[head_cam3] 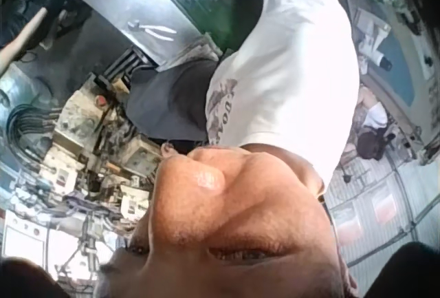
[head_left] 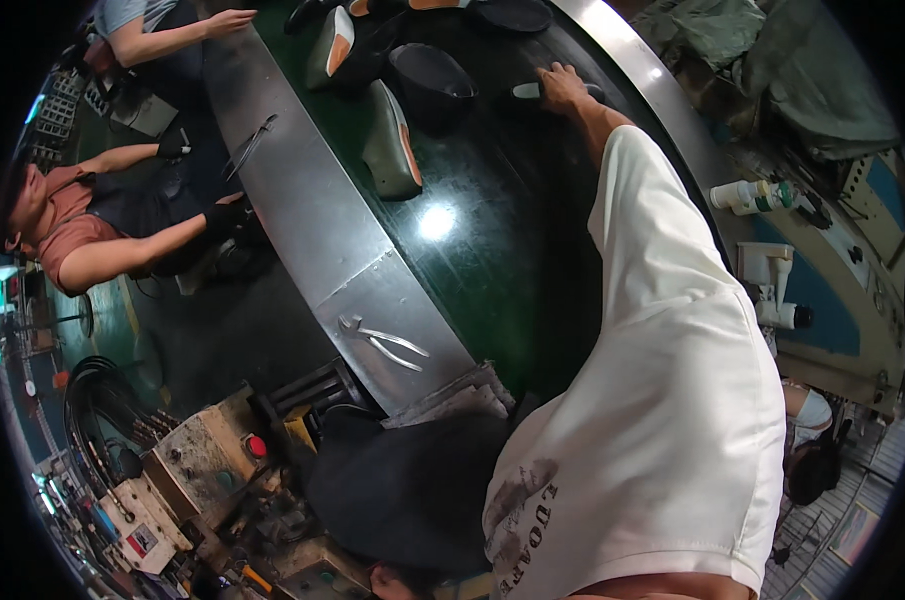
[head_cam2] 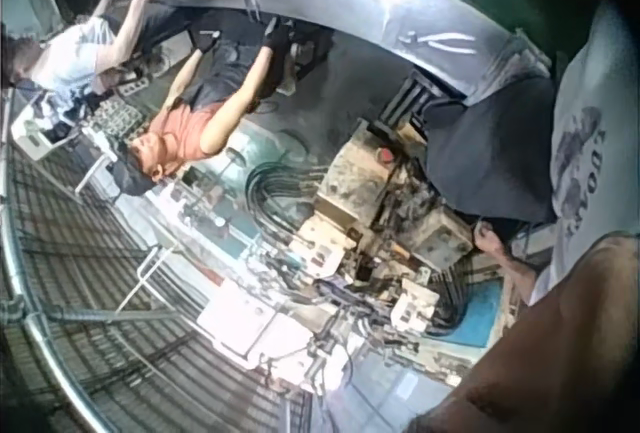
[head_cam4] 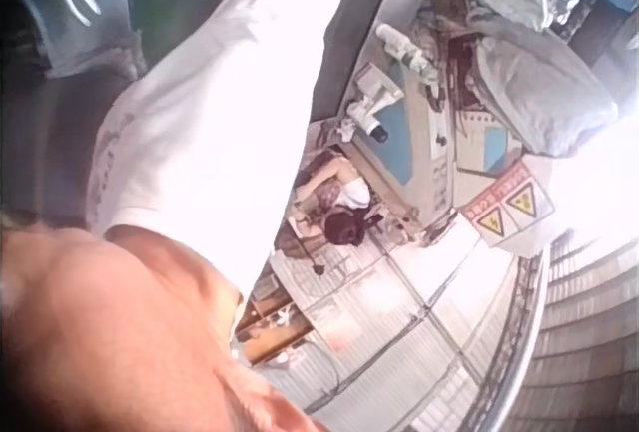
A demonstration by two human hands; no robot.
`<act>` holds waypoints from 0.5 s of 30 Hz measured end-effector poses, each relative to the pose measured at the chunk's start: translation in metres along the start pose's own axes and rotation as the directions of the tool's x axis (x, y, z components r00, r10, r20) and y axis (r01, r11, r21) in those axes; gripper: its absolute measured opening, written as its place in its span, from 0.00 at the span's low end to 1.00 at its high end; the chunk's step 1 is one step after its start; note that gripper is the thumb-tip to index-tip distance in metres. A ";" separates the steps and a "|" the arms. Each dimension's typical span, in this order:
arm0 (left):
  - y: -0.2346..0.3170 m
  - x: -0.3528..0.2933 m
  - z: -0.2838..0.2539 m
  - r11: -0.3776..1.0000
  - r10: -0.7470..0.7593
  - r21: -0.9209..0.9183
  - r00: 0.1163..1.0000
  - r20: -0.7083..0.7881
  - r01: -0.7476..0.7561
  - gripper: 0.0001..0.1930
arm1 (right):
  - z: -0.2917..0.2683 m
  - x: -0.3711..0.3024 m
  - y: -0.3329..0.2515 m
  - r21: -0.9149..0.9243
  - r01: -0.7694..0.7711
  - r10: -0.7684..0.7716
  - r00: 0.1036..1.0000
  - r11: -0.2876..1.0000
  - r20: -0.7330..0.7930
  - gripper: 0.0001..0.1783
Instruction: The person smooths the edges of shoe uppers on lasts using a metal hand tool, presses the shoes in a machine, and places them onto a conveyor belt.
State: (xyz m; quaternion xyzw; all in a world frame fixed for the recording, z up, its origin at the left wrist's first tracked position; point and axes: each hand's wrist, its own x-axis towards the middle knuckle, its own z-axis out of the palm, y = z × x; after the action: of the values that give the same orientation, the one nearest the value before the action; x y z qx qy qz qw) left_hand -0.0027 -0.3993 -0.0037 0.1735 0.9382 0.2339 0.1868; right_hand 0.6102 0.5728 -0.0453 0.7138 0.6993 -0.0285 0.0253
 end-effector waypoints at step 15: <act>0.155 0.091 0.049 0.898 0.231 -0.392 0.972 0.038 -0.198 0.16 | 0.007 -0.221 -0.051 0.802 -0.212 -0.092 0.945 0.559 0.314 0.37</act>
State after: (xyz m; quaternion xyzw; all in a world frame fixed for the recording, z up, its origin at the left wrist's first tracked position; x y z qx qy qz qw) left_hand -0.0236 -0.2148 0.0097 0.2452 0.8404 0.4255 0.2292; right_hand 0.5546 0.3533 -0.0358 0.6508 0.5647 -0.4671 -0.1982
